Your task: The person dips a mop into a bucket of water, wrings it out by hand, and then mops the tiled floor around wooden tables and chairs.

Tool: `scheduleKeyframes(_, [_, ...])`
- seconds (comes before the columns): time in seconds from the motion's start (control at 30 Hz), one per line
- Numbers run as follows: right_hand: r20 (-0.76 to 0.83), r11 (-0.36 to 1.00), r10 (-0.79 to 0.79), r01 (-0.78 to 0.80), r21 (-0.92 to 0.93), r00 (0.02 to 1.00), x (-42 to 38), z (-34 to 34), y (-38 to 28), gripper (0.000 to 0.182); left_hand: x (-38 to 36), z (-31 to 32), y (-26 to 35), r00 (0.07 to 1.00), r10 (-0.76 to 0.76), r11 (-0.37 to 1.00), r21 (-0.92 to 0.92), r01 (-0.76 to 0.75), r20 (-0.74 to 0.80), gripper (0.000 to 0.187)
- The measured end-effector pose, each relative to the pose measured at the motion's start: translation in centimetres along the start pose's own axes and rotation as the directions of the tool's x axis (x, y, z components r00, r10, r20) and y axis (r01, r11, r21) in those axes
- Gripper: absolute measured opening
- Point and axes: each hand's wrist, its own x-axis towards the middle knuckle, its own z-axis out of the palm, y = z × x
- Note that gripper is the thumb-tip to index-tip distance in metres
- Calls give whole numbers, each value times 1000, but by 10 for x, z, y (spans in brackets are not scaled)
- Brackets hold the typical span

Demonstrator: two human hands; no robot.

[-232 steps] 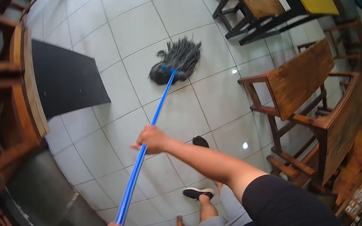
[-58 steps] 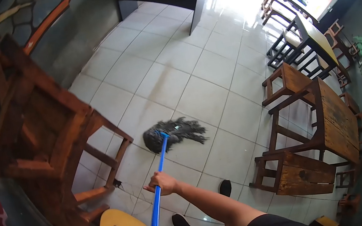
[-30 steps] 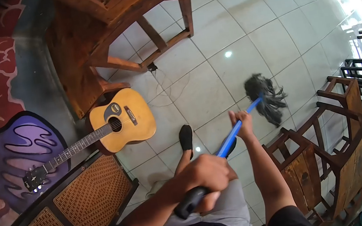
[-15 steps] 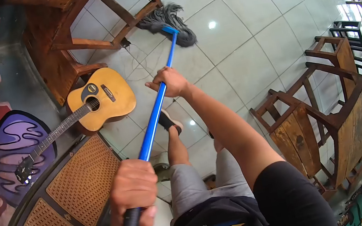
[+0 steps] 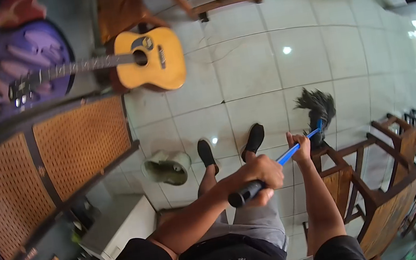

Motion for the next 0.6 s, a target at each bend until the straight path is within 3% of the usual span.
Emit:
scheduleKeyframes(0.07, [-2, 998, -54, 54, 32, 999, 3, 23, -28, 46, -27, -3, 22, 999, -34, 999, 37, 35, -40, 17])
scheduleKeyframes(0.13, [-50, 981, -118, 124, 146, 992, 6, 52, -64, 44, -56, -12, 46, 993, 33, 987, 161, -15, -111, 15])
scheduleKeyframes(0.2, [-87, 942, -259, 272, 199, 962, 22, 84, -107, 40, -87, -17, 67, 929, 238, 954, 248, -168, -285, 13])
scheduleKeyframes(0.3, [-125, 856, -445, 462, 230, 887, 49, 128, -167, 42, -116, -27, 125, 934, 215, 934, 340, -111, -285, 20])
scheduleKeyframes(0.33, [-88, 828, -498, 503, 247, 863, 60, 139, -185, 43, -122, -32, 142, 963, 145, 931, 362, -55, -226, 21])
scheduleKeyframes(0.37, [-59, 802, -548, 545, 246, 834, 71, 143, -205, 43, -130, -36, 151, 983, 70, 921, 389, 2, -171, 23])
scheduleKeyframes(0.43, [-25, 763, -610, 595, 251, 792, 92, 164, -230, 42, -149, -42, 148, 979, 98, 910, 415, -15, -180, 26])
scheduleKeyframes(0.5, [103, 756, -636, 592, 279, 764, 114, 179, -256, 44, -180, -56, 131, 966, 162, 856, 516, -35, -202, 30])
scheduleKeyframes(0.6, [64, 777, -606, 572, 262, 793, 100, 192, -266, 43, -204, -64, 131, 967, 126, 859, 512, 7, -223, 30])
